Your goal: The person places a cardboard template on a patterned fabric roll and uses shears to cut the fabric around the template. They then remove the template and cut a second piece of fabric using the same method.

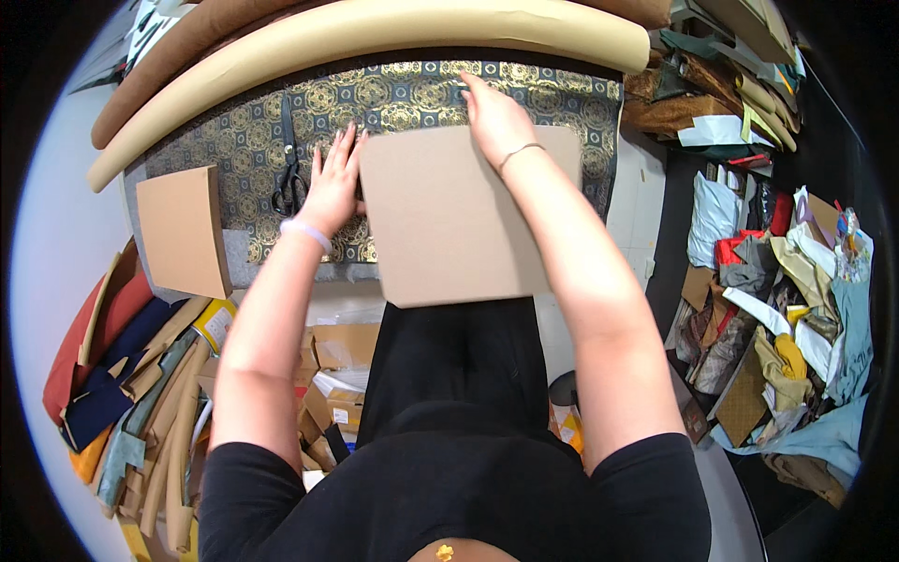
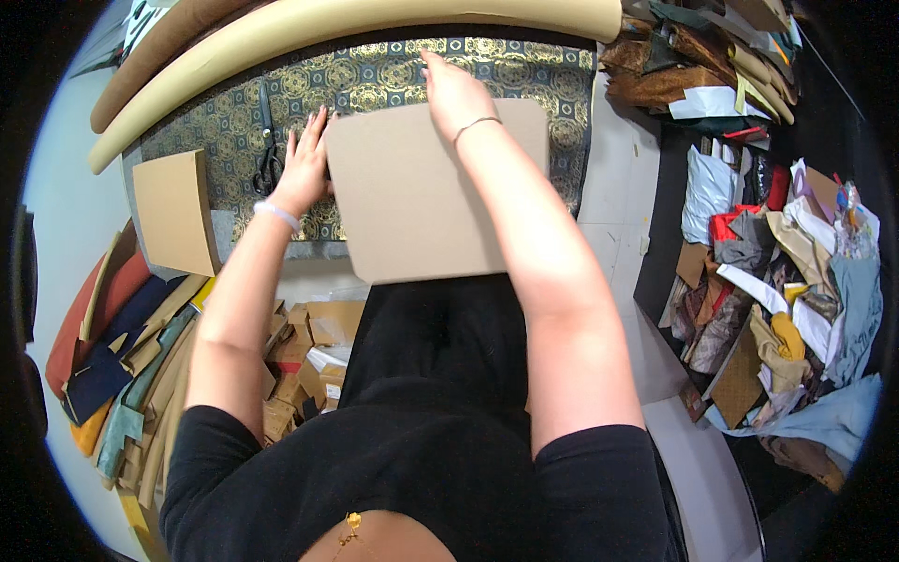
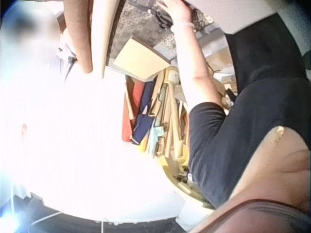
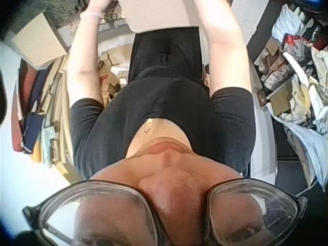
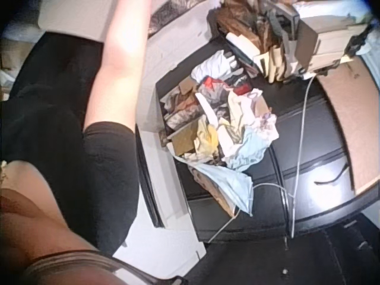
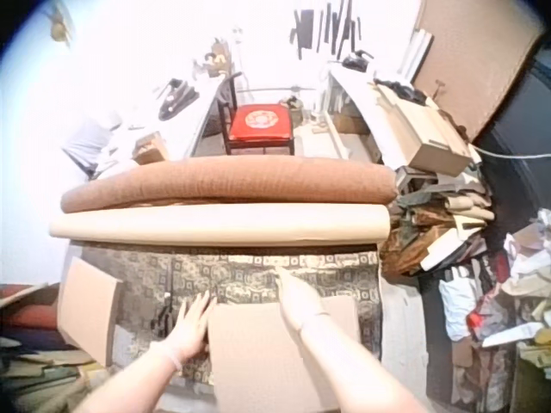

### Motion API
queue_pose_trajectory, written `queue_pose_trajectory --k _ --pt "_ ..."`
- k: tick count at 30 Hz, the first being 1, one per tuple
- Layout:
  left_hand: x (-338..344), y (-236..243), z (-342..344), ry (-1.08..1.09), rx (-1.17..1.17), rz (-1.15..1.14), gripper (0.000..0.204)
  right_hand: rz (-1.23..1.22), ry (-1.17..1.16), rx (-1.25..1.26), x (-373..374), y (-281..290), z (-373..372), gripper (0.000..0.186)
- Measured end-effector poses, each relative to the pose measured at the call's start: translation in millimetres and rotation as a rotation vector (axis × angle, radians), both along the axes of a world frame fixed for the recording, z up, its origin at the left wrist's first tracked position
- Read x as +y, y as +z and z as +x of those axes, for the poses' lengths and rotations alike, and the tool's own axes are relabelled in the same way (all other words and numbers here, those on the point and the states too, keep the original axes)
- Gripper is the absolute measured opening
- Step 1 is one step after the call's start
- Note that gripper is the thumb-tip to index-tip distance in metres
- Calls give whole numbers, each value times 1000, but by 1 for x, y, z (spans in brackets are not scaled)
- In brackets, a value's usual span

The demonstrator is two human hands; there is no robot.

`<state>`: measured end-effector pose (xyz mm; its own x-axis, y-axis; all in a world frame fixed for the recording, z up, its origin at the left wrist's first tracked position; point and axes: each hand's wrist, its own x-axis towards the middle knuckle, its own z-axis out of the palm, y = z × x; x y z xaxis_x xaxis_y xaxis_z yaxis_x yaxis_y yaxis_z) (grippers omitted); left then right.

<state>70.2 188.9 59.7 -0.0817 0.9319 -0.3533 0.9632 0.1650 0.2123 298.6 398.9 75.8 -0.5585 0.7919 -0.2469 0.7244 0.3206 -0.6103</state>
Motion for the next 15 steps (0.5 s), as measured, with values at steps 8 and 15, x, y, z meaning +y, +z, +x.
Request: queue_pose_trajectory --k 8,15 --pt "-75 -11 63 499 -285 301 49 374 -71 -14 -66 -31 98 66" --pt "-61 -18 100 427 -384 310 56 94 -138 -168 -148 -27 195 73"
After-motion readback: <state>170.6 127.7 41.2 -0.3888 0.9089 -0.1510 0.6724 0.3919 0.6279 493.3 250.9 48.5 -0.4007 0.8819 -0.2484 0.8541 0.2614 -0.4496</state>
